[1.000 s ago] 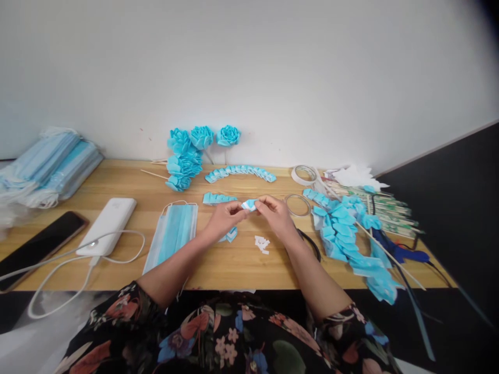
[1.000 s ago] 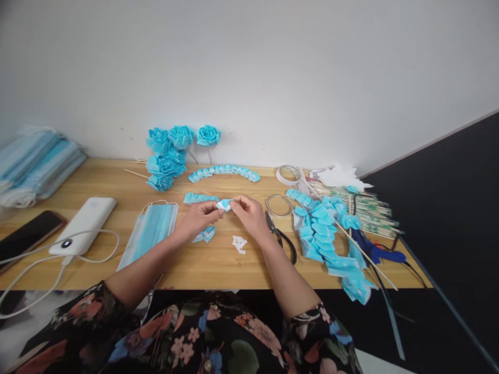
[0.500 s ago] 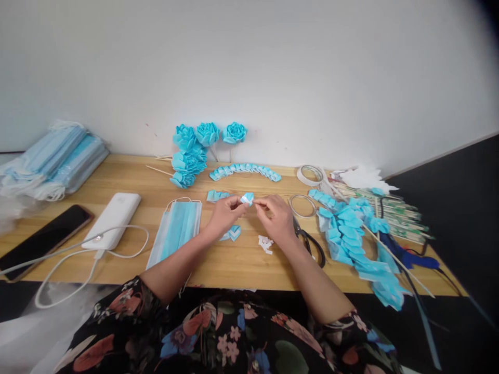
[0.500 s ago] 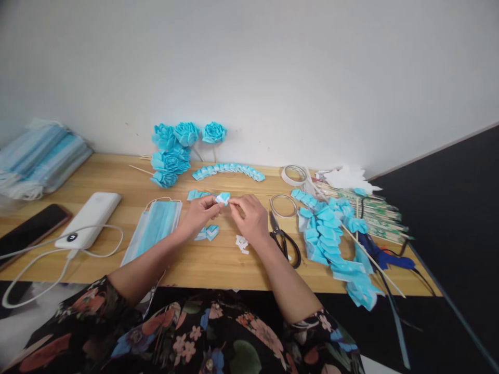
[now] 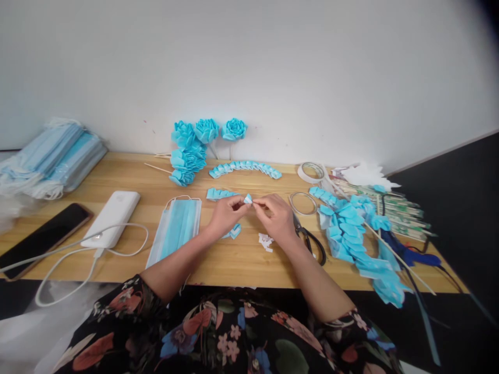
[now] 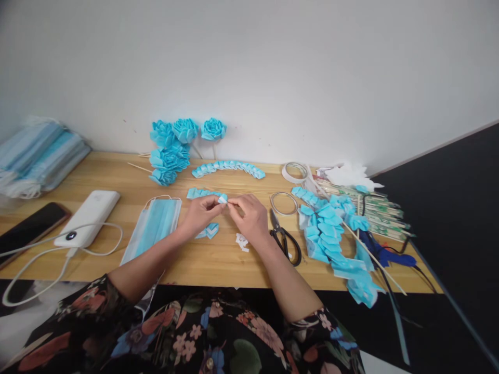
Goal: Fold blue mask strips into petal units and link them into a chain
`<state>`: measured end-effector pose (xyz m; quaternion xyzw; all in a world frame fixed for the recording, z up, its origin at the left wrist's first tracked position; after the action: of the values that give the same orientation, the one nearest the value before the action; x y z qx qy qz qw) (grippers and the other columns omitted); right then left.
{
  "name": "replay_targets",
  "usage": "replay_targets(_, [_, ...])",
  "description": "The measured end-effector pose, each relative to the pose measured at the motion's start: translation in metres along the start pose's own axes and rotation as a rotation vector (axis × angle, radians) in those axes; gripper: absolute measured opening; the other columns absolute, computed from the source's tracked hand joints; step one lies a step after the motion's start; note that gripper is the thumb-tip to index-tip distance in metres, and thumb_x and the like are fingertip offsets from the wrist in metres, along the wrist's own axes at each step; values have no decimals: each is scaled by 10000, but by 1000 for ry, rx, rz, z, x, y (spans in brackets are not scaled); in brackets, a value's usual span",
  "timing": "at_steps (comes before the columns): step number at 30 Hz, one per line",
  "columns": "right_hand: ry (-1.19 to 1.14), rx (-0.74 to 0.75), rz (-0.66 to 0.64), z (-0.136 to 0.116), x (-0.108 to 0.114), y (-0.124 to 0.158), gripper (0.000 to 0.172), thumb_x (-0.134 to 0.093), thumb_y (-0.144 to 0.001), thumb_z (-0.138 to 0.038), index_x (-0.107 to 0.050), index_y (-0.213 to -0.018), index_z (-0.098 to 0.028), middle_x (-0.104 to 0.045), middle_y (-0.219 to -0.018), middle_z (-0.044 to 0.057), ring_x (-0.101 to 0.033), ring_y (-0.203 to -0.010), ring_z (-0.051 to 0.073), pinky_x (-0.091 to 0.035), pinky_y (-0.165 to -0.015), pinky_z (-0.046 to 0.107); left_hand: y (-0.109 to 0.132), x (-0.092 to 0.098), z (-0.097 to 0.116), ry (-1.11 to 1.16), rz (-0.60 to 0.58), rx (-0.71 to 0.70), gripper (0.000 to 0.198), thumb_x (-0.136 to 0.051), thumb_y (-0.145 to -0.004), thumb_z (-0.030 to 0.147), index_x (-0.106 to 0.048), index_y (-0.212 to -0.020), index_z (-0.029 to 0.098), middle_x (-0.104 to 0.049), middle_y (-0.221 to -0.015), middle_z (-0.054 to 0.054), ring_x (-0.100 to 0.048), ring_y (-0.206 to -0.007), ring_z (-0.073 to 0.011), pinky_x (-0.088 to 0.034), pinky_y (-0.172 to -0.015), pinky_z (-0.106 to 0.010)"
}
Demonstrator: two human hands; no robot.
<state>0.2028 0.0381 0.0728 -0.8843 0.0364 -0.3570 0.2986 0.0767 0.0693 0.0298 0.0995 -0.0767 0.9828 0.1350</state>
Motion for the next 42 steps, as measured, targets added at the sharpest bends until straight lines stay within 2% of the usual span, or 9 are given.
replay_targets(6, [-105, -81, 2, 6, 2, 1, 148, -558, -881, -237, -698, -832, -233, -696, -786, 30, -614, -731, 172, -474, -701, 314, 0, 0, -1, 31, -2, 8, 261, -571, -809, 338, -504, -630, 160, -409, -594, 46, -363, -586, -87, -287, -575, -231])
replay_targets(15, [-100, -86, -13, 8, 0, 1, 127, -575, -865, -239, -701, -851, -237, -694, -790, 32, -612, -732, 174, -482, -700, 317, -1, -1, -3, 73, -14, 52, 283, -589, -789, 366, -494, -613, 165, -401, -586, 41, -340, -570, -86, -268, -550, -233])
replay_targets(42, [-142, -104, -41, 12, 0, 2, 154, -548, -879, -266, -700, -863, -241, -704, -824, 31, -635, -772, 181, -490, -720, 320, 0, -3, 2, 81, -37, 46, 314, -593, -786, 378, -463, -593, 166, -370, -577, 49, -319, -564, -81, -261, -550, -235])
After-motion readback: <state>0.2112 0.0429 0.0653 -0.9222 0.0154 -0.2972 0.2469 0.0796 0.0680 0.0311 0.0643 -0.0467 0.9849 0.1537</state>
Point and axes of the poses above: each hand's wrist, its own y-axis away from the middle knuckle, its own x-axis out of the back of the hand, z = x × y, the point moved 9 cm from there along -y, towards the middle knuckle
